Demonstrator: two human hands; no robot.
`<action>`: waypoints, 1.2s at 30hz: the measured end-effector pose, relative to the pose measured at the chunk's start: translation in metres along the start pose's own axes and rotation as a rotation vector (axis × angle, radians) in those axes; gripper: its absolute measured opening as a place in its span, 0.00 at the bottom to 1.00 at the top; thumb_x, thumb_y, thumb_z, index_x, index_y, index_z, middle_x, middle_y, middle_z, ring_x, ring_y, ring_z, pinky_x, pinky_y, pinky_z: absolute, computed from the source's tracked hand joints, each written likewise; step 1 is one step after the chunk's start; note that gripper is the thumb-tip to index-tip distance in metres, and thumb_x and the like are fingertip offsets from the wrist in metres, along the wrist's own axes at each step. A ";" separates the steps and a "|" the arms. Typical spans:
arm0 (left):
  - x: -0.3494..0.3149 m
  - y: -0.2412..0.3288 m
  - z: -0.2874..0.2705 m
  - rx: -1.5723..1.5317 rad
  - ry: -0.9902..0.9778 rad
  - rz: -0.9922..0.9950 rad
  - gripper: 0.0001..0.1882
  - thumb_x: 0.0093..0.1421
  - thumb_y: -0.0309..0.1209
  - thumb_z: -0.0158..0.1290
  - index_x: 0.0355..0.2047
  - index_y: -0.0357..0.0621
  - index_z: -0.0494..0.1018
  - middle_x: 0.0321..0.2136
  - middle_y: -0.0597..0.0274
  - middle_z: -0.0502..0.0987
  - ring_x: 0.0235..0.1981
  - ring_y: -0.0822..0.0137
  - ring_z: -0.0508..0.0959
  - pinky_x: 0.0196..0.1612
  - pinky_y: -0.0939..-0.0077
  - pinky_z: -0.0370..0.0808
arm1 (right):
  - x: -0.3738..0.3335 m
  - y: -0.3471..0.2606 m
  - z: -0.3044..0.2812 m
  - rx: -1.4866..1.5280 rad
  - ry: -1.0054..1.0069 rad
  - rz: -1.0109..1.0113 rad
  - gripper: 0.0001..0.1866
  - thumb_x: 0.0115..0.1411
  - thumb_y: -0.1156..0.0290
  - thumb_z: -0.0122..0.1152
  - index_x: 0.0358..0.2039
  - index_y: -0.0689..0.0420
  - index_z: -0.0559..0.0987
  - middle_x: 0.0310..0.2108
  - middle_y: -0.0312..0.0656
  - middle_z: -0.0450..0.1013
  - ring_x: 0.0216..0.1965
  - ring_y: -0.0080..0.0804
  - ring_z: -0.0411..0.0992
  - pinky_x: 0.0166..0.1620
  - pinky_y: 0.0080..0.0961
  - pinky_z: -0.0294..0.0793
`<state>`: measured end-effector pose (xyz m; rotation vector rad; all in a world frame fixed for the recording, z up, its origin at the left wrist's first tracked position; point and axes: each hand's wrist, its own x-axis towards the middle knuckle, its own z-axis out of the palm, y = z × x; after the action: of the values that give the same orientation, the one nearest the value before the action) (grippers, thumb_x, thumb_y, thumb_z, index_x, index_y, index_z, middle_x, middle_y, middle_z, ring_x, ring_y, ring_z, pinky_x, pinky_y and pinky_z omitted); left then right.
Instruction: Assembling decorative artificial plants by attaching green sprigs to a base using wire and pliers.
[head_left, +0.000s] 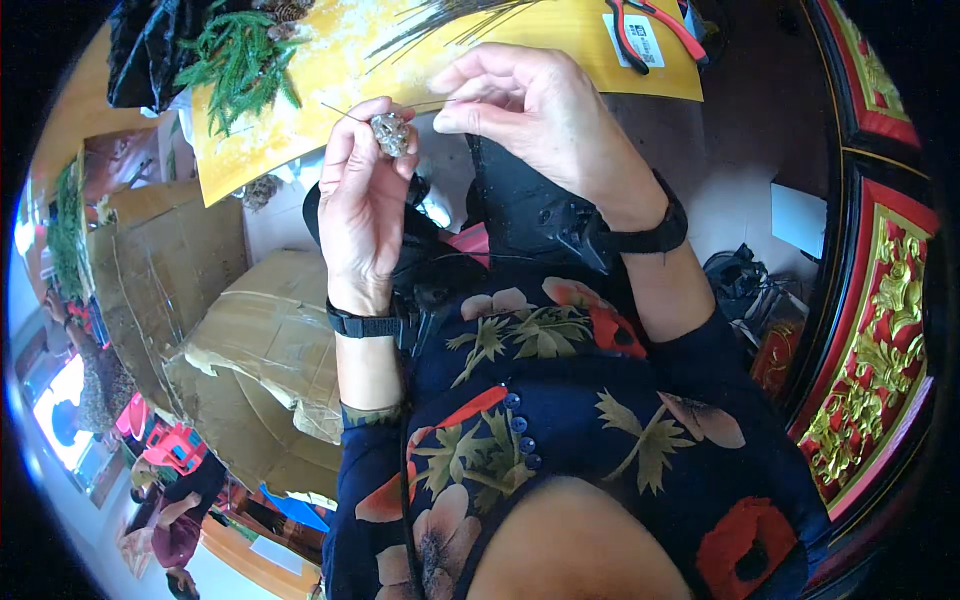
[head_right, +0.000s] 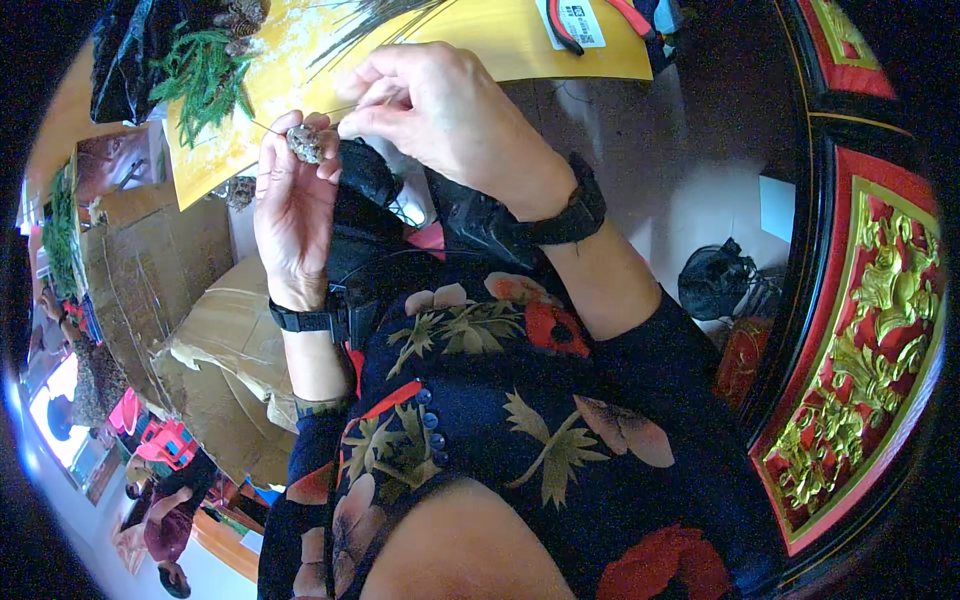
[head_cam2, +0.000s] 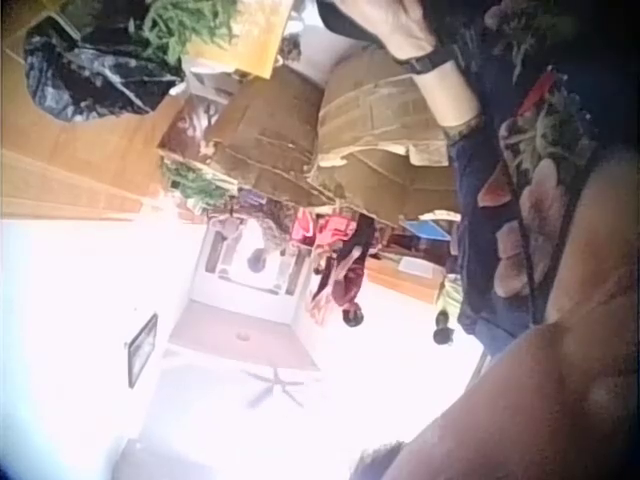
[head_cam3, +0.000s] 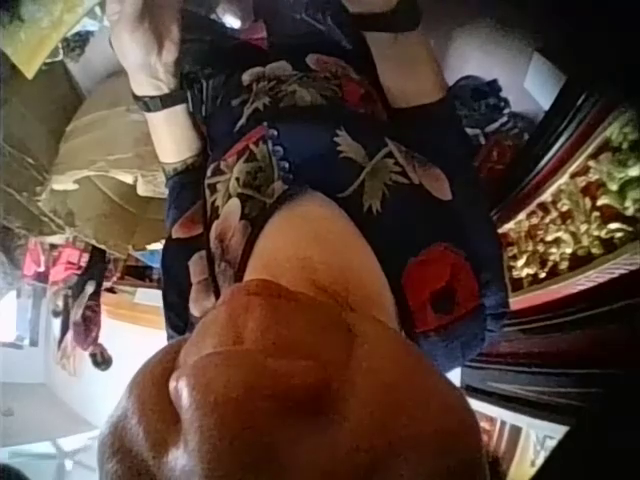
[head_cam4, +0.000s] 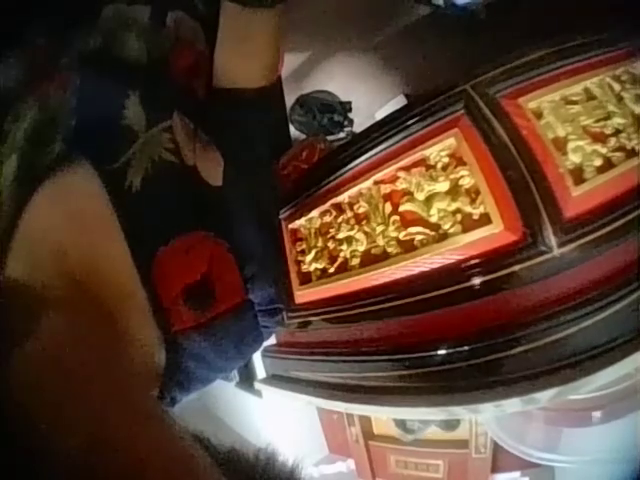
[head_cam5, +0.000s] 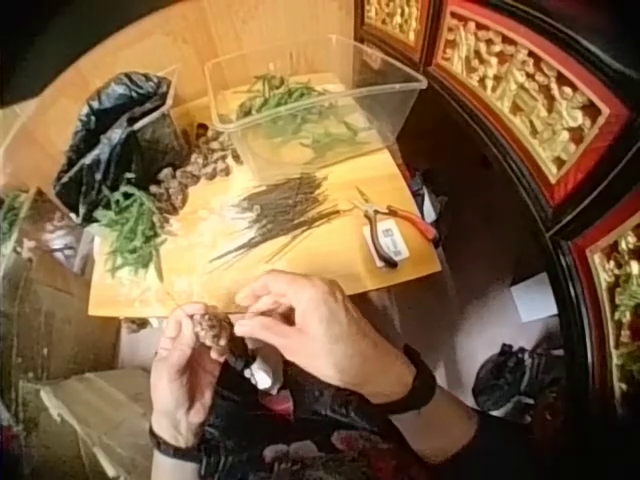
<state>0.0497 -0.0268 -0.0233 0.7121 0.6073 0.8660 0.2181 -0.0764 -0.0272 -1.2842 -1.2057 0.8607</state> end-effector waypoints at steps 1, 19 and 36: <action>0.001 -0.001 -0.002 0.001 -0.011 0.005 0.14 0.65 0.30 0.44 0.47 0.36 0.68 0.36 0.54 0.73 0.32 0.69 0.69 0.37 0.80 0.66 | -0.001 0.001 -0.001 0.021 -0.003 0.021 0.07 0.57 0.74 0.59 0.34 0.63 0.78 0.25 0.34 0.75 0.29 0.16 0.72 0.34 0.12 0.71; 0.003 0.010 -0.013 -0.021 -0.163 -0.194 0.12 0.62 0.30 0.48 0.44 0.39 0.67 0.38 0.50 0.76 0.34 0.69 0.73 0.41 0.78 0.68 | 0.000 -0.006 0.001 0.178 -0.024 0.127 0.10 0.59 0.72 0.57 0.39 0.64 0.76 0.27 0.35 0.75 0.29 0.16 0.72 0.32 0.10 0.69; -0.001 0.003 0.001 0.082 0.022 -0.152 0.21 0.56 0.20 0.52 0.48 0.35 0.60 0.33 0.53 0.78 0.40 0.66 0.76 0.49 0.76 0.67 | -0.003 -0.005 0.014 0.379 -0.103 0.391 0.10 0.58 0.69 0.59 0.38 0.60 0.78 0.25 0.30 0.71 0.25 0.09 0.65 0.23 0.06 0.59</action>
<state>0.0485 -0.0264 -0.0200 0.7212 0.7110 0.7119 0.2035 -0.0771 -0.0242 -1.1864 -0.8229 1.3817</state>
